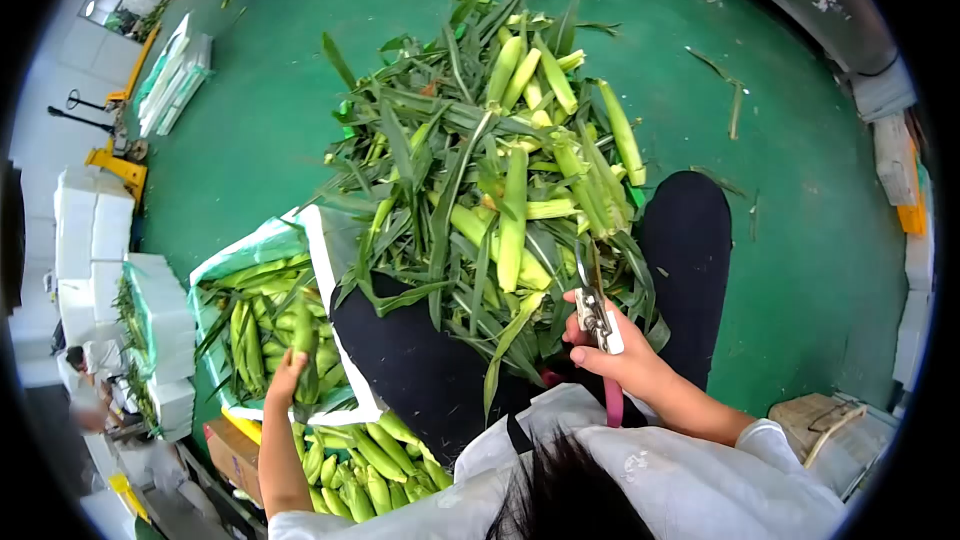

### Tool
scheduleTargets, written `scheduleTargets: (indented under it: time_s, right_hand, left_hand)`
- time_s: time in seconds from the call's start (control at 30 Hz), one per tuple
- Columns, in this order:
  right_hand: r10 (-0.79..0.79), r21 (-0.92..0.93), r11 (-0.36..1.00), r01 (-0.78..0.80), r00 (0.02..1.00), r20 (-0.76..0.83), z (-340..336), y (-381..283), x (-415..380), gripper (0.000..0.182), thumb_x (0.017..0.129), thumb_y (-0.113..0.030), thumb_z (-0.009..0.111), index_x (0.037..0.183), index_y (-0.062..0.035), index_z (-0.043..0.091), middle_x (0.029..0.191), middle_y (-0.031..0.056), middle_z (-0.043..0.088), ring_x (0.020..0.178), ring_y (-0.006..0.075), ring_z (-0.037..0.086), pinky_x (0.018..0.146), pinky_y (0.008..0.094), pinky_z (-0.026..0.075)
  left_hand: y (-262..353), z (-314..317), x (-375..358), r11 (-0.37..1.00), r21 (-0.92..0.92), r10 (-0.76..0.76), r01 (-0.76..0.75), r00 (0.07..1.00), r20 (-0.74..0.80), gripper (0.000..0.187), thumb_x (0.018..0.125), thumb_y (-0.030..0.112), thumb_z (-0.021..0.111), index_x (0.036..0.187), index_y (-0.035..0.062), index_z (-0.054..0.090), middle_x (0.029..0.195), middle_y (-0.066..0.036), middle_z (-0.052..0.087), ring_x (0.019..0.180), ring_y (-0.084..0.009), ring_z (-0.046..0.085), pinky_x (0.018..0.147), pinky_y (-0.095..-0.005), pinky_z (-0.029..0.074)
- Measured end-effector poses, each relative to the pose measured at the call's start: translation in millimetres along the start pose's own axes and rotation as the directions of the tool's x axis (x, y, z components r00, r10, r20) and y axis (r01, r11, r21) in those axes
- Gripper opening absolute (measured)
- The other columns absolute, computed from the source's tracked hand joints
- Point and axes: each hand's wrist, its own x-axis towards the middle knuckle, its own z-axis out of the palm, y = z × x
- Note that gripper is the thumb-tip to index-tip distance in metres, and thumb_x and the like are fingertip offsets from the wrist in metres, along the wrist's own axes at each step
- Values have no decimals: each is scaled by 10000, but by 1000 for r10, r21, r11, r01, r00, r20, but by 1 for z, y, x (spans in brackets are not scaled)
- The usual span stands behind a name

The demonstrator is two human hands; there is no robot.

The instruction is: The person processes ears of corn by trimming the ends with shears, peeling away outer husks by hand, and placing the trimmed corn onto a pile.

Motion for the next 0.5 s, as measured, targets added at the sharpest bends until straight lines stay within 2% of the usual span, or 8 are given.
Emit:
scheduleTargets:
  time_s: [0.07,0.1,0.17,0.2,0.23,0.33,0.37,0.5]
  right_hand:
    - [-33,-109,993,43,996,87,10,13,19,742,824,-63,713,1470,-96,352,1042,-2,521,912,108,507,787,272,460]
    - [36,-254,967,-30,999,20,-6,-18,-16,772,794,-69,738,1469,-88,363,1050,-1,531,869,90,502,767,251,445]
    - [31,-359,933,34,984,176,7,-3,-2,819,764,-94,771,1475,-89,364,1064,5,541,846,77,494,762,240,436]
    - [25,-404,911,84,966,256,17,0,6,867,736,-126,798,1483,-91,358,1092,13,557,878,90,509,795,240,435]
    - [-6,-471,866,167,946,325,25,-6,9,881,733,-180,807,1484,-94,355,1139,59,566,959,173,557,862,301,464]
    - [-201,-601,664,445,880,430,44,-29,8,880,725,-277,807,1462,-87,365,1286,194,523,1142,362,546,985,427,443]
    - [-194,-619,648,443,882,429,43,-36,7,870,735,-273,797,1459,-75,357,1306,203,518,1186,367,529,1008,422,427]
    - [-168,-605,720,338,932,321,12,-43,7,892,776,-378,774,1441,30,343,1317,239,512,1226,363,514,1027,409,415]
  left_hand:
    - [53,-28,-74,852,-522,-49,43,999,1,729,954,667,425,1349,64,532,1023,-105,662,927,-218,646,784,-358,546]
    - [71,42,-94,706,-707,-8,50,998,63,744,952,691,384,1317,66,559,935,-93,655,826,-210,647,721,-359,549]
    - [135,32,-151,623,-779,-42,74,997,62,807,941,724,331,1274,28,570,926,-111,666,805,-214,649,713,-347,547]
    - [150,30,-163,660,-751,239,-9,950,199,816,936,723,349,1249,-1,560,975,-133,683,811,-222,651,729,-353,549]
    - [205,61,-191,764,-631,182,-134,983,11,800,911,745,383,1134,11,610,1031,-172,690,850,-245,667,729,-369,550]
    - [259,129,-211,850,-494,275,-184,954,117,741,992,655,293,1184,-6,565,982,-144,682,834,-238,664,750,-364,549]
    - [278,144,-214,834,-493,372,-248,912,171,554,1026,498,421,1271,8,505,1053,-152,667,935,-238,643,839,-353,517]
    - [331,193,-221,740,42,669,-672,741,68,513,960,360,610,1356,64,470,1132,-204,646,1043,-342,648,889,-395,495]
